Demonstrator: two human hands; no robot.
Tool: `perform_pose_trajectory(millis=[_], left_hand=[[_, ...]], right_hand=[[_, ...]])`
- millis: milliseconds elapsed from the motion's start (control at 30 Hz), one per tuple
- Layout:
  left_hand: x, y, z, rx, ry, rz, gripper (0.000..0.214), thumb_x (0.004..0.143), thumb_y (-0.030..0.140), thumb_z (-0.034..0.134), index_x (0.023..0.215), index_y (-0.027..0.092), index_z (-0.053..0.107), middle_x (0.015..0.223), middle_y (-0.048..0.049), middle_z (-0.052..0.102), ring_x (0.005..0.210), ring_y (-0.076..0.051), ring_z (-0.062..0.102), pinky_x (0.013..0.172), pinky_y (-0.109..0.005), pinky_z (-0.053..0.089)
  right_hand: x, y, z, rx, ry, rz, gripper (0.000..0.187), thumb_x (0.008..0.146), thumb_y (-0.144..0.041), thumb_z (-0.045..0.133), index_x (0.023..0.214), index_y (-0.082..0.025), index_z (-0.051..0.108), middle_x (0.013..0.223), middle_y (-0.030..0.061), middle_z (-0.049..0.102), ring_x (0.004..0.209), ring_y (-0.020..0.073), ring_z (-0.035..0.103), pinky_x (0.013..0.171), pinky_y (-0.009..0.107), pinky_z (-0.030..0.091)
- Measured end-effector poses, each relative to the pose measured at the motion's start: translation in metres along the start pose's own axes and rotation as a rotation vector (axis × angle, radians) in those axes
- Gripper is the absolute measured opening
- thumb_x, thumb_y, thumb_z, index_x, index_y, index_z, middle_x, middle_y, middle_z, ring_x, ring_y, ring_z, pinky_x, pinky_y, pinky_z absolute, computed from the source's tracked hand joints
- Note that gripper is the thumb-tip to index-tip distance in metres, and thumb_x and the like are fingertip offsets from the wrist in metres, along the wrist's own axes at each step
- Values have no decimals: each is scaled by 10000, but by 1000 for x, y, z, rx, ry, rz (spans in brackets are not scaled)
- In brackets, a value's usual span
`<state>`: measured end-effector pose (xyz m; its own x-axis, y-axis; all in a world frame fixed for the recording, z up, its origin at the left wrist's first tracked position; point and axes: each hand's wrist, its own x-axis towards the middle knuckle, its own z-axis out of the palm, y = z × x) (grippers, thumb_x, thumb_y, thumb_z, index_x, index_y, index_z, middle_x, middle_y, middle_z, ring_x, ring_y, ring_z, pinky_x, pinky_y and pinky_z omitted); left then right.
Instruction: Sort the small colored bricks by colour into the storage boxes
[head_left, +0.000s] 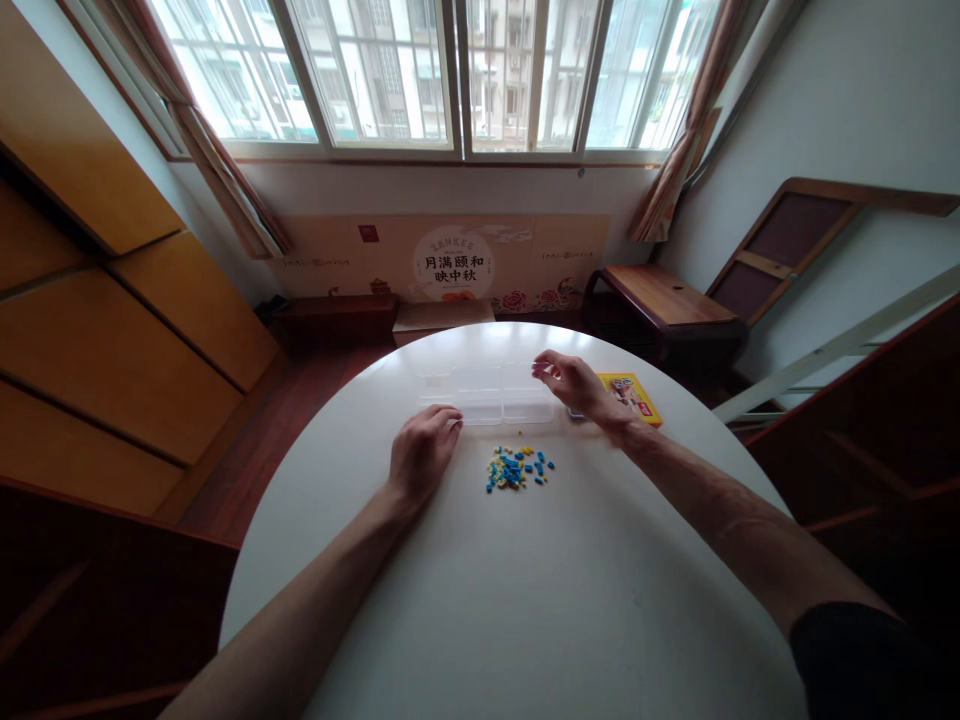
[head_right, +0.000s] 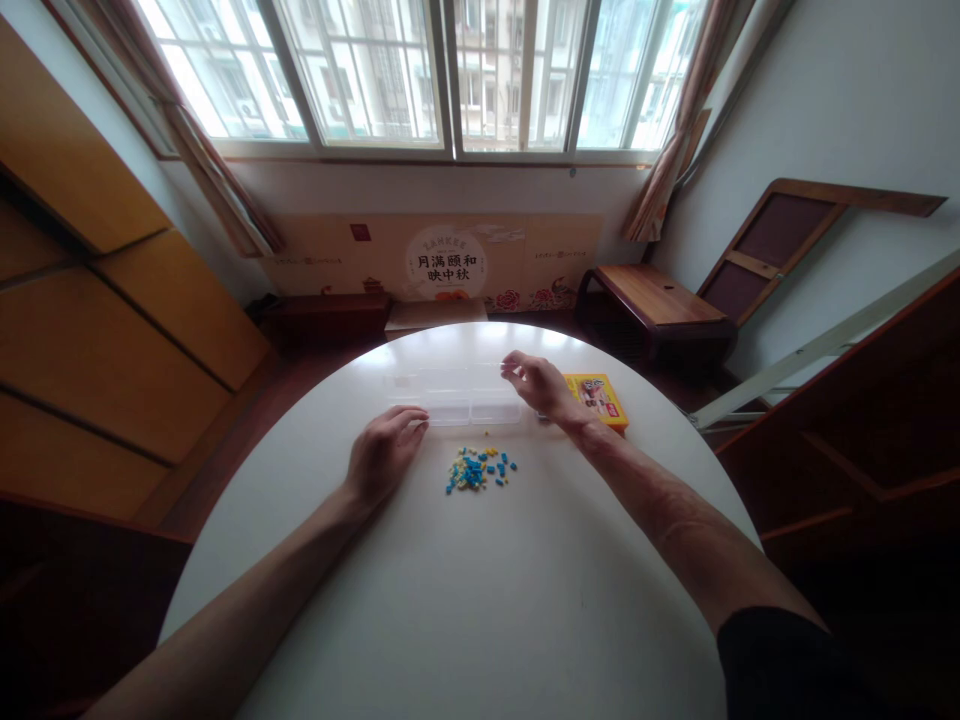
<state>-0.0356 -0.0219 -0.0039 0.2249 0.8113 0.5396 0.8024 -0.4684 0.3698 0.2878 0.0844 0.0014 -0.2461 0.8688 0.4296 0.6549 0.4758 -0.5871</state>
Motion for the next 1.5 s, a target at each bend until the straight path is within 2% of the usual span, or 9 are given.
perform_pose_trajectory(millis=[367,500,633,800,933,1067,1167,1300,1500], left_hand=[[0,0,1,52,7,15,173,1048,275,609,1108,262,770,1201,-51,816,1055,-278,774,983,-439,604],[-1,-2,1,80,5,20,165,1049,289,621,1126,259,764,1225,-54,815,1098,-300,767,1014,-475,581],[-1,-3,1,89,13,26,172,1051,315,624,1137,256,761,1227,-65,814,1123,-306,757,1028,-489,564],[1,5,-1,80,53,50,180,1062,349,618,1143,254,747,1226,-62,809,1129,-307,744,1032,-490,551],[2,12,-1,31,55,86,192,1070,363,610,1148,251,745,1231,-70,799,1151,-308,731,1051,-494,542],[3,19,0,9,41,122,192,1064,369,622,1145,248,747,1229,-73,795,1147,-305,730,1061,-496,543],[4,24,-2,-1,43,130,189,1060,370,626,1139,248,748,1223,-74,797,1152,-305,732,1059,-495,549],[4,25,-6,-2,45,129,189,1061,374,625,1139,250,745,1217,-73,801,1148,-301,736,1050,-491,559],[4,22,-6,-87,45,166,175,1060,366,651,1137,250,756,1224,-69,802,1143,-282,737,1067,-477,552]], right_hand=[[0,-5,-1,-35,10,17,148,1013,-310,694,1146,-261,735,1048,41,848,851,219,768,867,383,622],[-3,-11,-9,-16,-16,-15,303,996,-352,736,1273,-248,674,1076,57,830,913,238,783,894,407,626],[-12,-7,-31,-65,12,-29,437,985,-415,740,1364,-227,629,1224,120,789,1056,286,773,952,458,628],[-37,24,-74,-246,29,15,555,941,-505,761,1395,-207,643,1350,168,734,1214,368,725,1073,542,591],[-59,43,-95,-299,-136,-60,795,858,-622,842,1508,-230,608,1483,168,679,1381,408,641,1205,558,512],[-65,44,-97,-322,-290,-73,992,767,-642,921,1596,-238,556,1601,174,600,1535,437,508,1292,572,412],[-60,40,-92,-312,-337,-75,970,789,-583,917,1619,-255,537,1626,166,579,1565,425,473,1298,571,393],[-53,32,-92,-273,-317,-113,869,808,-498,902,1576,-247,582,1580,157,616,1506,410,530,1283,571,415],[-66,-1,-113,-151,-260,-181,849,802,-490,922,1555,-281,589,1518,134,656,1427,409,588,1239,583,473]])
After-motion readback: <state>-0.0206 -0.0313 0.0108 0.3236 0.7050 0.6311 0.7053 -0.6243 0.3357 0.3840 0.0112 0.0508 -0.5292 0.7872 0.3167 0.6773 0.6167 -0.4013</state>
